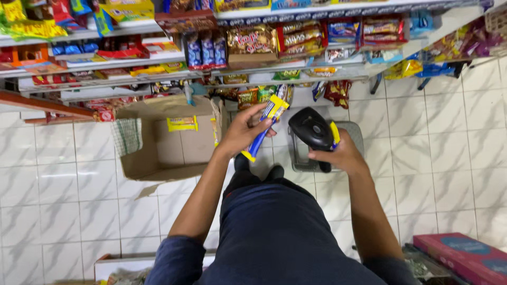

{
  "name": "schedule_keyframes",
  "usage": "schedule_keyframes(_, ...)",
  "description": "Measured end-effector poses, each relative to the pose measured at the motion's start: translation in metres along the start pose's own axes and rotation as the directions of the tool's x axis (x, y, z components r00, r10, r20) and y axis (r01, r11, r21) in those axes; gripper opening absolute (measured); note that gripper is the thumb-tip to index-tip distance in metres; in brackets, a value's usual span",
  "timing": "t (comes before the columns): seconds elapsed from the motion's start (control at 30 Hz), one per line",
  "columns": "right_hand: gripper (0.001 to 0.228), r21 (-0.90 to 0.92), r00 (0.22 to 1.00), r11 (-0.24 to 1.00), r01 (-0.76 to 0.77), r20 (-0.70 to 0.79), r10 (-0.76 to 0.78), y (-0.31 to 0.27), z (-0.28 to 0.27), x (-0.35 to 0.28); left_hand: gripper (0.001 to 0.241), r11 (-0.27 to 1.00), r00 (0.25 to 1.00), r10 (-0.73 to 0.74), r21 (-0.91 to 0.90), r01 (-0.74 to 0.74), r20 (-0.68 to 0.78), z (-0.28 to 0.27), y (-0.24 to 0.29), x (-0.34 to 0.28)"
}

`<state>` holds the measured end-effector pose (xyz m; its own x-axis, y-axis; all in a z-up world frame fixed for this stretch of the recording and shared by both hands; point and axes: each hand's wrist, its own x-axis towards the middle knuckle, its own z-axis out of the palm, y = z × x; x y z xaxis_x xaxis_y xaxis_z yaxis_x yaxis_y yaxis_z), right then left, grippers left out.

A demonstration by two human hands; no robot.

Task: The person takes various snack packages out of a cardboard box and scans each one with a handheld scanner before placing them back into the box or onto a shelf.

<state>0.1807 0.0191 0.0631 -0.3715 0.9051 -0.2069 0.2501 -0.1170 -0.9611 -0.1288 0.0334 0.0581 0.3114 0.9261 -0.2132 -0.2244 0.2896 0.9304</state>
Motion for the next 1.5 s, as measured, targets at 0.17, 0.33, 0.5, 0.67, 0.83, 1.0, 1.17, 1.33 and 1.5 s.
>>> schedule_keyframes(0.17,0.049,0.356,0.995,0.934,-0.044,-0.067,0.072,-0.023,0.035,-0.010,0.055,0.968,0.978,-0.185,-0.190,0.163,-0.100,0.002,0.009,-0.029)
schedule_keyframes(0.33,0.042,0.512,0.989,0.858,-0.036,-0.103,0.103,-0.040,0.071,-0.023,0.044,0.971,0.975,-0.143,-0.217,0.104,-0.173,0.007,0.005,-0.064)
schedule_keyframes(0.5,0.037,0.534,0.988,0.842,-0.071,-0.077,0.132,-0.043,0.090,-0.012,0.034,0.964,0.978,-0.161,-0.233,0.128,-0.132,0.002,0.014,-0.069)
schedule_keyframes(0.67,0.037,0.549,0.993,0.835,-0.027,-0.084,0.087,-0.056,0.107,0.007,0.032,0.970,0.993,-0.094,-0.231,0.075,-0.075,-0.007,0.009,-0.063)
schedule_keyframes(0.83,0.037,0.564,0.982,0.825,-0.016,-0.145,0.118,-0.061,0.124,0.025,0.027,0.978,0.995,-0.045,-0.206,0.026,-0.088,-0.021,-0.015,-0.061)
schedule_keyframes(1.0,0.030,0.452,0.976,0.890,-0.064,-0.158,0.150,-0.057,0.145,0.047,0.047,0.917,0.998,0.043,-0.398,-0.020,0.049,-0.029,0.000,-0.073)
schedule_keyframes(1.17,0.022,0.183,0.973,0.979,-0.088,-0.196,0.124,-0.056,0.161,0.063,0.076,0.853,0.985,-0.025,-0.510,0.109,0.169,-0.042,0.016,-0.069)
schedule_keyframes(1.33,0.024,-0.069,0.947,0.977,0.204,-0.238,-0.215,-0.064,0.175,0.070,0.059,0.906,0.975,0.061,-0.421,0.035,0.211,-0.061,-0.002,-0.055)
schedule_keyframes(1.5,0.023,-0.067,0.958,0.996,0.057,-0.278,-0.074,-0.048,0.176,0.069,0.055,0.898,0.966,0.005,-0.426,0.110,0.260,-0.061,0.003,-0.050)
